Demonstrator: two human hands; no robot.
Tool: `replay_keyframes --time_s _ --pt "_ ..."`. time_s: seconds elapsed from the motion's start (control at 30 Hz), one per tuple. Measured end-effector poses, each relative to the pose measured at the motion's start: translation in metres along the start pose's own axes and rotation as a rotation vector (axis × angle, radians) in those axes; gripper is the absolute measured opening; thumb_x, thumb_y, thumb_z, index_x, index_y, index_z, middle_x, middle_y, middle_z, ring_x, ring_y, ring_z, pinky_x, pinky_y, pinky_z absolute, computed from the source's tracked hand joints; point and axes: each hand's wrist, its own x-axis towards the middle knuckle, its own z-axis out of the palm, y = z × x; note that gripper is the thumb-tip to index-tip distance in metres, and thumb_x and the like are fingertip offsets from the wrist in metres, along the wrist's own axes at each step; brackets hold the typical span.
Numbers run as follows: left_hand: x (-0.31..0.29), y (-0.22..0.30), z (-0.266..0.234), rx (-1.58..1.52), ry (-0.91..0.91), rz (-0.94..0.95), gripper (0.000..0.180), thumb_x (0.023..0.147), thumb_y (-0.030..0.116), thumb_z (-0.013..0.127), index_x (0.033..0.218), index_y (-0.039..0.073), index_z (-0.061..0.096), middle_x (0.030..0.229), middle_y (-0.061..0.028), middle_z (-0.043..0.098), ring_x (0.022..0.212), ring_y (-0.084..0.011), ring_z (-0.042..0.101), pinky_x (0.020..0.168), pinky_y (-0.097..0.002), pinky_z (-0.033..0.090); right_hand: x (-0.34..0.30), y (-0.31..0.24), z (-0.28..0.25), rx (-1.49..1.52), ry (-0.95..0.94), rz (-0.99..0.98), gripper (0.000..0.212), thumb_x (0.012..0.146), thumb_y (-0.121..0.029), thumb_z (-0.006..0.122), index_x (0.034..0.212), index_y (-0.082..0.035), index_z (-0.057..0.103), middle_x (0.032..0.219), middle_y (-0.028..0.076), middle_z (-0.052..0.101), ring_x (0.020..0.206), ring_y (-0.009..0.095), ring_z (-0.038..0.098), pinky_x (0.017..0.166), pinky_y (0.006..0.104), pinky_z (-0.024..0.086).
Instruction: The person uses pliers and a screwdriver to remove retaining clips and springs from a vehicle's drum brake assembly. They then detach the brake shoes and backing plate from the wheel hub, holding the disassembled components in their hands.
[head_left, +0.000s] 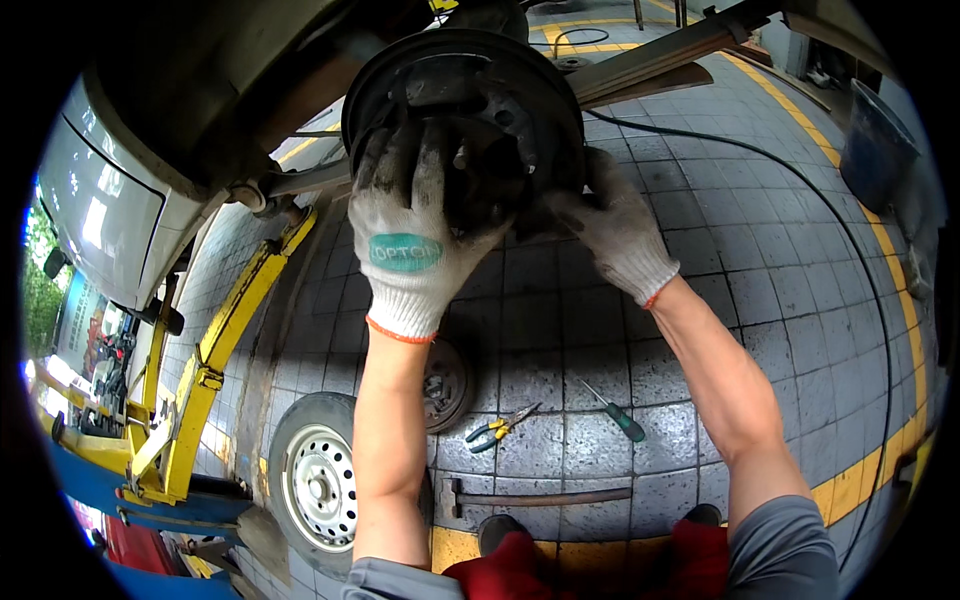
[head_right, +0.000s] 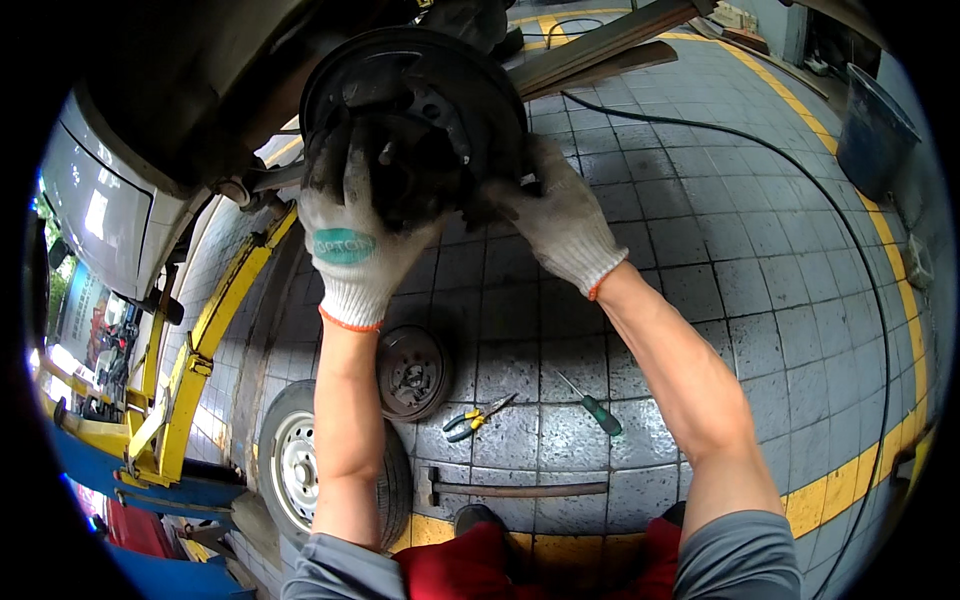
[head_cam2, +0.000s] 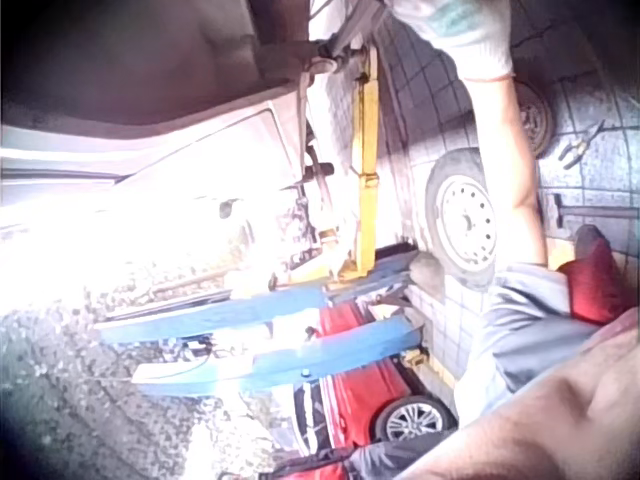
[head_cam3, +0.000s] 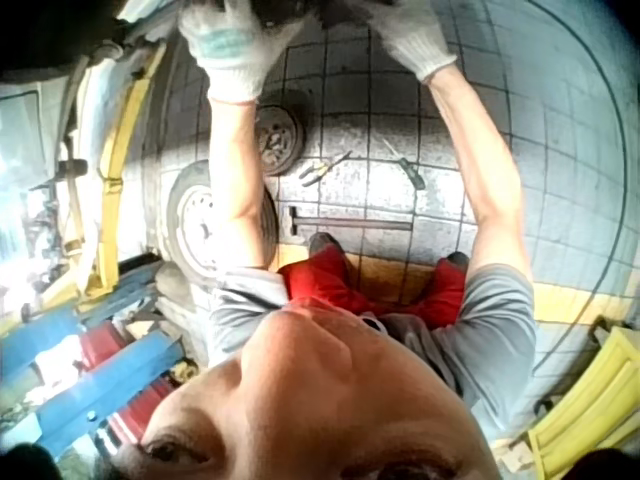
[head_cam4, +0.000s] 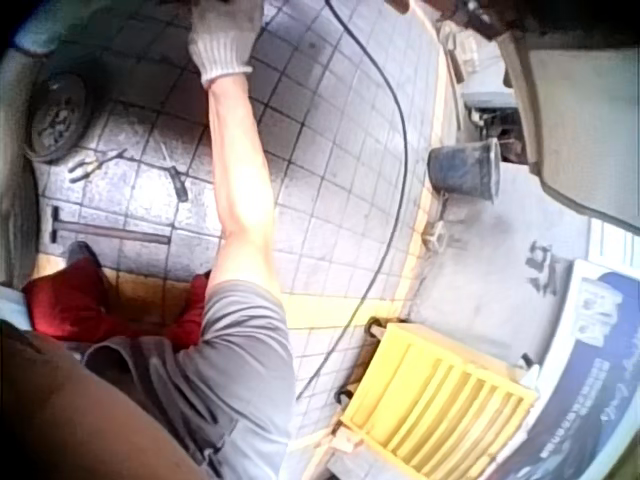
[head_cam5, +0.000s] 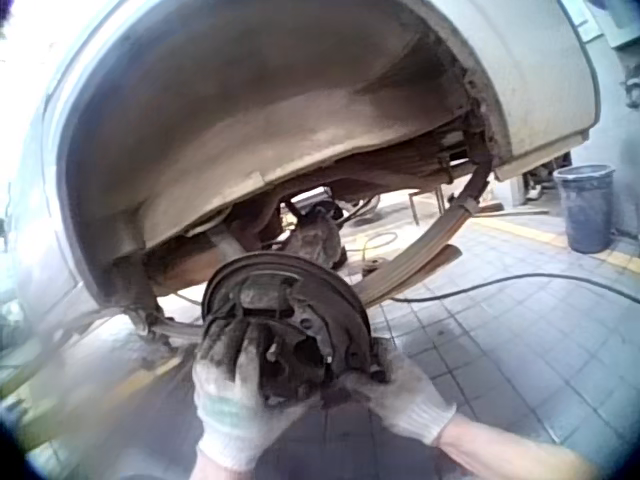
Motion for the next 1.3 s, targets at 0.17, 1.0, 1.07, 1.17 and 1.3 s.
replay_keyframes --time_s 0.17,1.0,1.07,1.17,1.3 --pt "-0.006 -0.005 0.009 -0.012 0.092 0.006 0.092 0.058 0.046 0.096 0.133 0.003 0.065 0.12 -0.0253 0.067 0.105 -0.0471 0.067 0.091 -0.0565 0.055 0.001 0.0 -0.003 0.031 0.009 -0.017 0.048 0.095 -0.02 0.077 0.132 0.003 0.057 0.12 0.019 0.069 0.105 0.023 0.07 0.09 0.036 0.057" --pt "-0.02 0.032 0.035 0.147 0.227 -0.477 0.101 0.055 0.059 0.097 0.135 0.005 0.065 0.105 -0.0216 0.065 0.093 -0.0405 0.06 0.081 -0.0504 0.047 0.013 -0.024 -0.019 -0.394 -0.041 -0.293 0.068 0.097 -0.027 0.074 0.153 -0.003 0.044 0.146 0.022 0.057 0.132 0.036 0.06 0.109 0.0422 0.05" --pt "-0.019 0.034 0.036 0.137 0.248 -0.476 0.1 0.056 0.058 0.097 0.135 0.006 0.065 0.104 -0.0222 0.064 0.093 -0.0414 0.06 0.082 -0.0516 0.048 0.014 -0.025 -0.019 -0.359 -0.058 -0.197 0.067 0.098 -0.026 0.074 0.154 -0.003 0.044 0.148 0.022 0.055 0.134 0.036 0.059 0.11 0.0417 0.05" --pt "-0.018 0.036 0.037 0.1 0.271 -0.479 0.098 0.056 0.056 0.097 0.135 0.007 0.066 0.105 -0.0231 0.064 0.095 -0.0421 0.061 0.082 -0.0522 0.048 0.018 -0.027 -0.021 -0.377 -0.078 -0.164 0.066 0.1 -0.026 0.073 0.155 -0.004 0.043 0.151 0.022 0.054 0.135 0.036 0.059 0.111 0.0416 0.049" --pt "-0.018 0.039 0.038 0.077 0.285 -0.529 0.095 0.059 0.054 0.097 0.135 0.007 0.066 0.104 -0.0225 0.065 0.096 -0.0423 0.061 0.084 -0.0512 0.047 0.026 -0.03 -0.024 -0.413 -0.091 -0.259 0.065 0.098 -0.025 0.074 0.154 -0.005 0.045 0.15 0.022 0.055 0.136 0.035 0.058 0.111 0.0424 0.05"
